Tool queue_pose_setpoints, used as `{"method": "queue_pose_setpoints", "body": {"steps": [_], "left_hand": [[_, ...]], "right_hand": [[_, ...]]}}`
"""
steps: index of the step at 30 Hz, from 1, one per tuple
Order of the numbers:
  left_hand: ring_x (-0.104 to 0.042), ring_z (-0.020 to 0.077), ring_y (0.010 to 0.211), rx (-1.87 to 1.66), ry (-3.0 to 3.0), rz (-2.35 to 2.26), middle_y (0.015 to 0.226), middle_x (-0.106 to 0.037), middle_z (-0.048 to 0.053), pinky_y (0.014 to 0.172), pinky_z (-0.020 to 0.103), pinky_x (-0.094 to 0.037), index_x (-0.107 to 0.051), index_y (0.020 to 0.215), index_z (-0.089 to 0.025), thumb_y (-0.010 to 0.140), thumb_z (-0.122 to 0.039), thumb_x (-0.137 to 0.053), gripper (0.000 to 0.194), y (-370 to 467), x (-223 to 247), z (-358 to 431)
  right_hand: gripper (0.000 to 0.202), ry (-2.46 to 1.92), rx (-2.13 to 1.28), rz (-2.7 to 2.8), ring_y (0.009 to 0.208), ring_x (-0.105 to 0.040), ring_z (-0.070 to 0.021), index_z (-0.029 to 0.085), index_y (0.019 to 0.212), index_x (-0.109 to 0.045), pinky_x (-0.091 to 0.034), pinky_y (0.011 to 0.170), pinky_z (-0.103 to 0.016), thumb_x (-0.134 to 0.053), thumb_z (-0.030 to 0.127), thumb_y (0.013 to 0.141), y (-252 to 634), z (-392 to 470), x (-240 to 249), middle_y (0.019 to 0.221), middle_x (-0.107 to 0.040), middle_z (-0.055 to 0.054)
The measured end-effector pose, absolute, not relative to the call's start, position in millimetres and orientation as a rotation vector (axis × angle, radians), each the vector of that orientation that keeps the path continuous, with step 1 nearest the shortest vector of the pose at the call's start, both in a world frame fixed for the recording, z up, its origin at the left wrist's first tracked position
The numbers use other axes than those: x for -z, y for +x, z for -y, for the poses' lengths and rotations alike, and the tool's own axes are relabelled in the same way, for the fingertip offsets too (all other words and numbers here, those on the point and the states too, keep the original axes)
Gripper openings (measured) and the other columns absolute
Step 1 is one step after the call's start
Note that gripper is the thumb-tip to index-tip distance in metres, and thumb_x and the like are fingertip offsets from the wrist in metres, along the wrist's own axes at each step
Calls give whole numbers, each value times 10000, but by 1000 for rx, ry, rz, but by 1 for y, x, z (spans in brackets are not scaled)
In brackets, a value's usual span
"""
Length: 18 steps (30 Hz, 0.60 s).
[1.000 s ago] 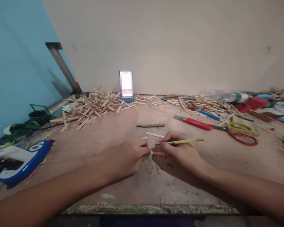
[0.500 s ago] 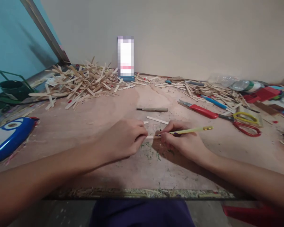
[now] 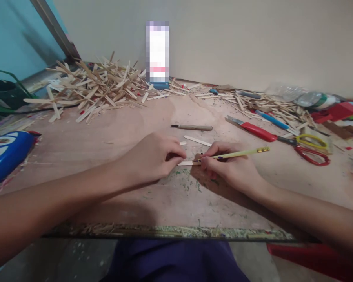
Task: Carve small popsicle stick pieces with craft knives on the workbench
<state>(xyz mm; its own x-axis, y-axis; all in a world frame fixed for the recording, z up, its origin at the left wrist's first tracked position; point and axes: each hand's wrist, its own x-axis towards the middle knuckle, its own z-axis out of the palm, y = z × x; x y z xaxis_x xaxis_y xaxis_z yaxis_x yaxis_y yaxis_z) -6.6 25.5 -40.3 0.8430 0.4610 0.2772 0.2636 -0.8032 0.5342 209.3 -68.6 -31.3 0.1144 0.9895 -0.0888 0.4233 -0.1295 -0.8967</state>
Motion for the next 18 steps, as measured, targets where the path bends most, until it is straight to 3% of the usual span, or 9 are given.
{"method": "queue_pose_setpoints", "body": {"steps": [18], "left_hand": [[-698,177,859,-520,2685,-377,933,-760,31,779,304,-482,-833,938,-196,991,-136,-641,208,-7,51,-24]], "right_hand": [[116,-1647,-971,1416,467,-590,-120,202,630,-690,-472,459,-232,-727,163,733,211,70,32,585,-708,-8]]}}
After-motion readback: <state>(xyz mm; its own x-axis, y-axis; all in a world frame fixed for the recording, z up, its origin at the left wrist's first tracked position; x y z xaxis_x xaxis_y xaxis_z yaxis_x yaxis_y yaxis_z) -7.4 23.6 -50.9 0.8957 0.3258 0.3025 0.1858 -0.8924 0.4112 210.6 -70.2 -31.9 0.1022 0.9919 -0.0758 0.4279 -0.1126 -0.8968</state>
